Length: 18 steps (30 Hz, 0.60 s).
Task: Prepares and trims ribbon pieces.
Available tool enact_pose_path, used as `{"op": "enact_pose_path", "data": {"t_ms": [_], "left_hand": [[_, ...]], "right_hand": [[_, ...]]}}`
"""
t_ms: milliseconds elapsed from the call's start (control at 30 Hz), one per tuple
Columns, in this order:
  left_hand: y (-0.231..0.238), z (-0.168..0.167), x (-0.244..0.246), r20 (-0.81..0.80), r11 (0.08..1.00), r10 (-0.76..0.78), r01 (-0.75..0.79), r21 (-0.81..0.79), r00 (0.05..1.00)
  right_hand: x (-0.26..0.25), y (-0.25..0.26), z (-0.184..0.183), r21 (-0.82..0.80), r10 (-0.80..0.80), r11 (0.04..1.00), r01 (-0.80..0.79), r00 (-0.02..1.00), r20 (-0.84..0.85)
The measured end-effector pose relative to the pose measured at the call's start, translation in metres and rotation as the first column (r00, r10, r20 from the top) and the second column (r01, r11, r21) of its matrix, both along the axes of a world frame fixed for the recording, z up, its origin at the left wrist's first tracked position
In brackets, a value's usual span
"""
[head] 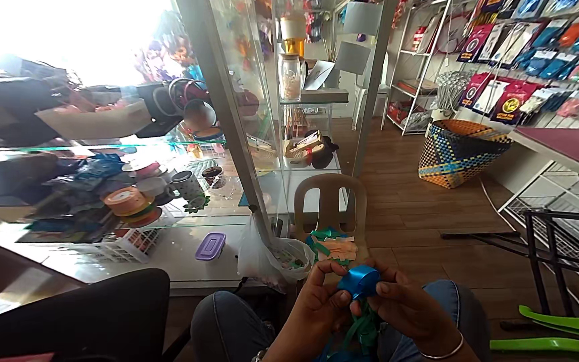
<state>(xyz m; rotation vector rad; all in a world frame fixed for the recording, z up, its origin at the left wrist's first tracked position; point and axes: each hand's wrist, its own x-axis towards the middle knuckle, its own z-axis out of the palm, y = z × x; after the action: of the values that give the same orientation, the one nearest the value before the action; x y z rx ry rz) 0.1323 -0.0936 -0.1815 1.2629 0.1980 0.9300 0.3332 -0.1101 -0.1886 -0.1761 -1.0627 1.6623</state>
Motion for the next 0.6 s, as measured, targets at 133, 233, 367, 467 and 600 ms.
{"op": "enact_pose_path", "data": {"t_ms": [133,233,367,467,600], "left_hand": [[-0.004,0.001,0.003,-0.073,0.993,0.076,-0.069,0.095,0.994],[-0.004,0.002,0.003,-0.076,0.994,0.086,-0.08,0.077,0.993],[-0.003,0.002,0.004,-0.087,0.991,0.125,-0.121,0.056,0.988],[-0.007,0.002,0.006,-0.112,0.983,0.161,-0.149,0.108,0.981],[-0.005,0.004,0.003,-0.193,0.961,0.229,-0.189,0.204,0.954]], "right_hand": [[-0.005,-0.007,0.007,-0.023,-0.342,0.935,0.354,0.919,0.198],[-0.009,-0.009,0.01,0.017,-0.52,0.844,0.536,0.808,0.277],[-0.008,-0.013,0.014,0.082,-0.536,0.839,0.537,0.794,0.287],[-0.011,-0.013,0.015,0.228,-0.624,0.774,0.591,0.651,0.432],[-0.015,-0.01,0.017,0.305,-0.709,0.693,0.653,0.544,0.448]]}}
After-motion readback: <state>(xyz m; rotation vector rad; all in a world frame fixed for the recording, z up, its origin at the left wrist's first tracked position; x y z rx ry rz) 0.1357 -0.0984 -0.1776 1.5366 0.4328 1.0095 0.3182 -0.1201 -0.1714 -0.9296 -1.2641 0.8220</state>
